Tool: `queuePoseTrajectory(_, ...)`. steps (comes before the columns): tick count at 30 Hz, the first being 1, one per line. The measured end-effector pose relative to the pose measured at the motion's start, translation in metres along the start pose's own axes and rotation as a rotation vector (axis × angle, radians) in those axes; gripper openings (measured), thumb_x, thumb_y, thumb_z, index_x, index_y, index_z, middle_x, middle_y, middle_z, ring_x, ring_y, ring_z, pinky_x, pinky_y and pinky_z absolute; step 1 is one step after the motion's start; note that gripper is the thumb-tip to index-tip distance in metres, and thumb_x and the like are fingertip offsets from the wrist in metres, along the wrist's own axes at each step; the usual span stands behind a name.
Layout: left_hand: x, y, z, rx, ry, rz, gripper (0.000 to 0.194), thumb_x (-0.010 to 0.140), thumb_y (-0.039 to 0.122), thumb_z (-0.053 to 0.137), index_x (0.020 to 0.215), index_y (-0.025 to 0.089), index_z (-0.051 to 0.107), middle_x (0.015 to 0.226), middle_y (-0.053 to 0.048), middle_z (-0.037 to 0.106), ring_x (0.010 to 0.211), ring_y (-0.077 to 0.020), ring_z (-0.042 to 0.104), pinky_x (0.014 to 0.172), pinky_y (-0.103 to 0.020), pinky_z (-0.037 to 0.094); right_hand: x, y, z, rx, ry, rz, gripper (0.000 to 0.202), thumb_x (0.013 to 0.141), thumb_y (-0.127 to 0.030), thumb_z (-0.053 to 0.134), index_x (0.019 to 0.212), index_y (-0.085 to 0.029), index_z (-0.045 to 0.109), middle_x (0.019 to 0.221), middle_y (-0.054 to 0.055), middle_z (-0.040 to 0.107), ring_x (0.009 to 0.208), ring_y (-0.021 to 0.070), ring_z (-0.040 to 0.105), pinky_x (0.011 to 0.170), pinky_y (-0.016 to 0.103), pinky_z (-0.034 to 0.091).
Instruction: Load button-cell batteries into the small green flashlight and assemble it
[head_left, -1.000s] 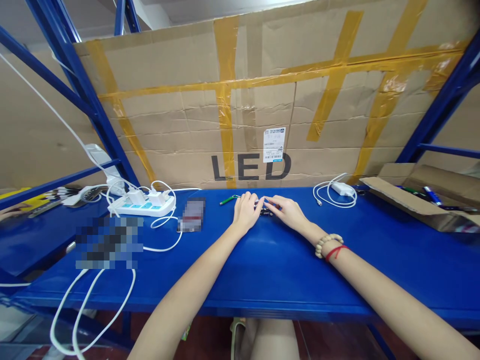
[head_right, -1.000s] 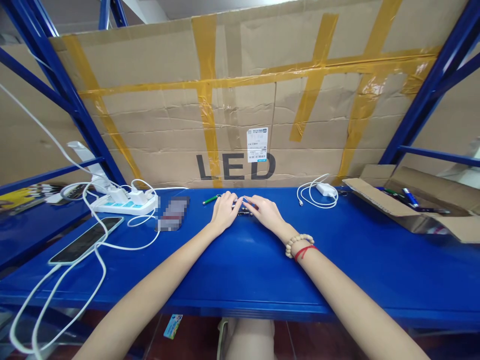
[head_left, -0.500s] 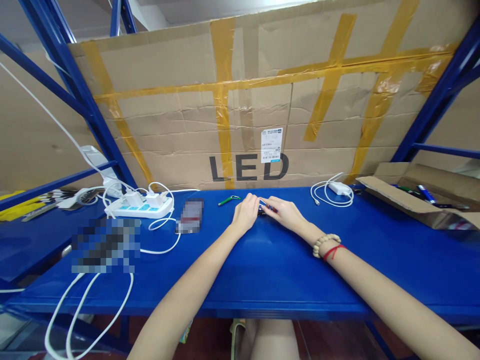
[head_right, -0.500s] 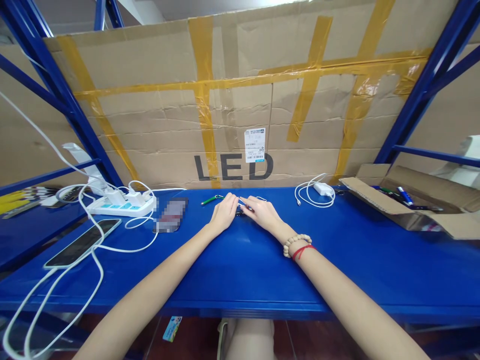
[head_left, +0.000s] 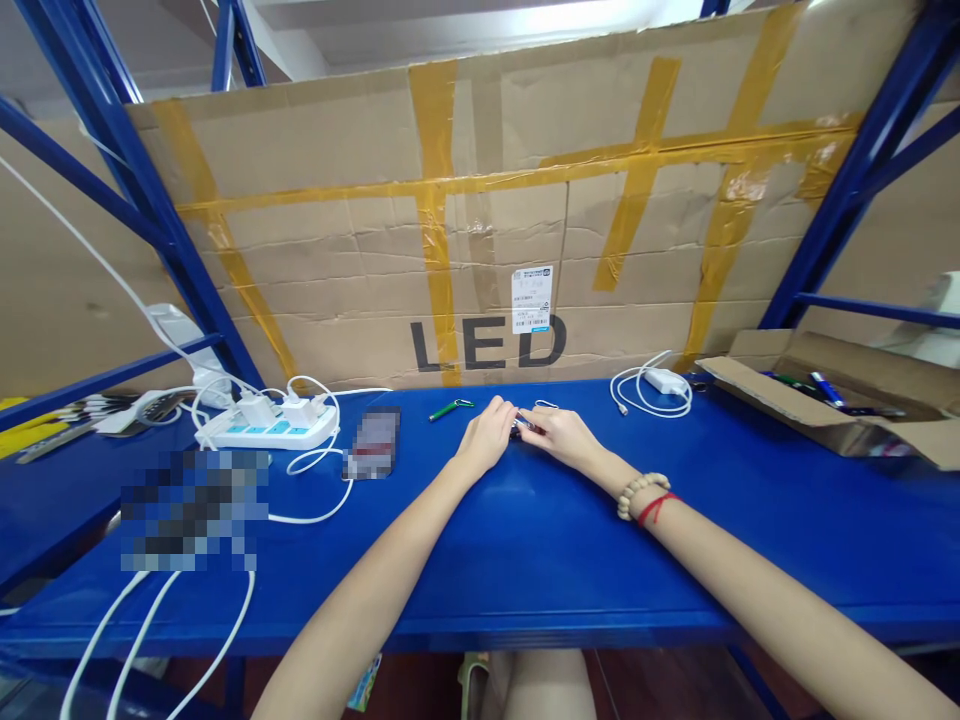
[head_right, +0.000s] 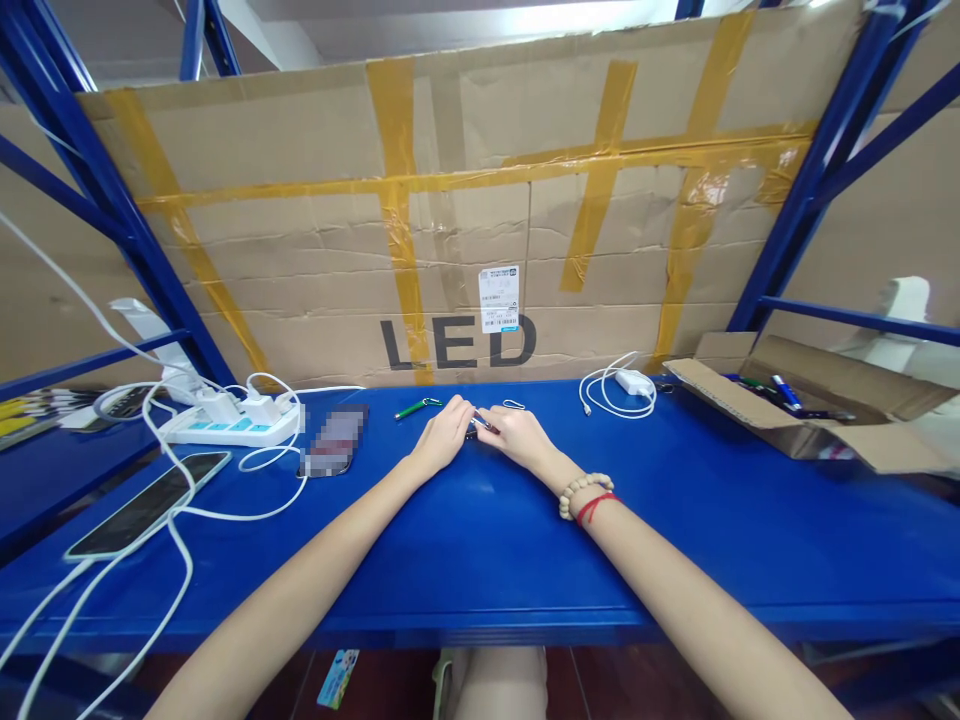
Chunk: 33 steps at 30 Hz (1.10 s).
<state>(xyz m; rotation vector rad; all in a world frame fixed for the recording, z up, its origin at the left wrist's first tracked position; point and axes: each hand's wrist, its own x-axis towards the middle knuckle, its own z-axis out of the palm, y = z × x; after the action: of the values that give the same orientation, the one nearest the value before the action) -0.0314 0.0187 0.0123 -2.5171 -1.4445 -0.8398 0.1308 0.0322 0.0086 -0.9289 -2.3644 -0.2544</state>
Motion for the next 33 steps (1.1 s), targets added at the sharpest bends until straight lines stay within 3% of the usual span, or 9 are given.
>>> queuePoseTrajectory(14, -0.001, 0.003, 0.0, -0.103, 0.025, -0.036, 0.024, 0.095, 0.027, 0.025, 0.082, 0.021, 0.044, 0.085, -0.001, 0.054, 0.082, -0.0148, 0.056, 0.072, -0.024, 0.044, 0.002, 0.001, 0.002, -0.016, 0.086, 0.024, 0.031, 0.09, -0.032, 0.036, 0.079, -0.016, 0.06, 0.064, 0.003, 0.054, 0.056, 0.0126, 0.048, 0.054, 0.022, 0.033)
queuePoseTrajectory(20, -0.001, 0.006, -0.004, -0.144, 0.005, -0.091, 0.019, 0.094, 0.029, 0.027, 0.092, 0.024, 0.045, 0.09, -0.001, 0.061, 0.085, -0.0161, 0.06, 0.069, -0.025, 0.044, 0.002, 0.008, -0.002, -0.021, 0.118, 0.075, 0.03, 0.09, -0.032, 0.036, 0.085, -0.017, 0.061, 0.067, 0.004, 0.056, 0.058, 0.0133, 0.05, 0.054, 0.022, 0.033)
queuePoseTrajectory(33, -0.001, 0.001, 0.004, -0.103, 0.005, -0.019, 0.021, 0.093, 0.029, 0.034, 0.1, 0.023, 0.053, 0.092, -0.002, 0.065, 0.088, -0.0163, 0.061, 0.075, -0.024, 0.046, 0.001, 0.009, -0.005, -0.014, 0.145, 0.137, 0.029, 0.091, -0.031, 0.034, 0.096, -0.017, 0.06, 0.074, 0.006, 0.058, 0.07, 0.016, 0.055, 0.062, 0.023, 0.039)
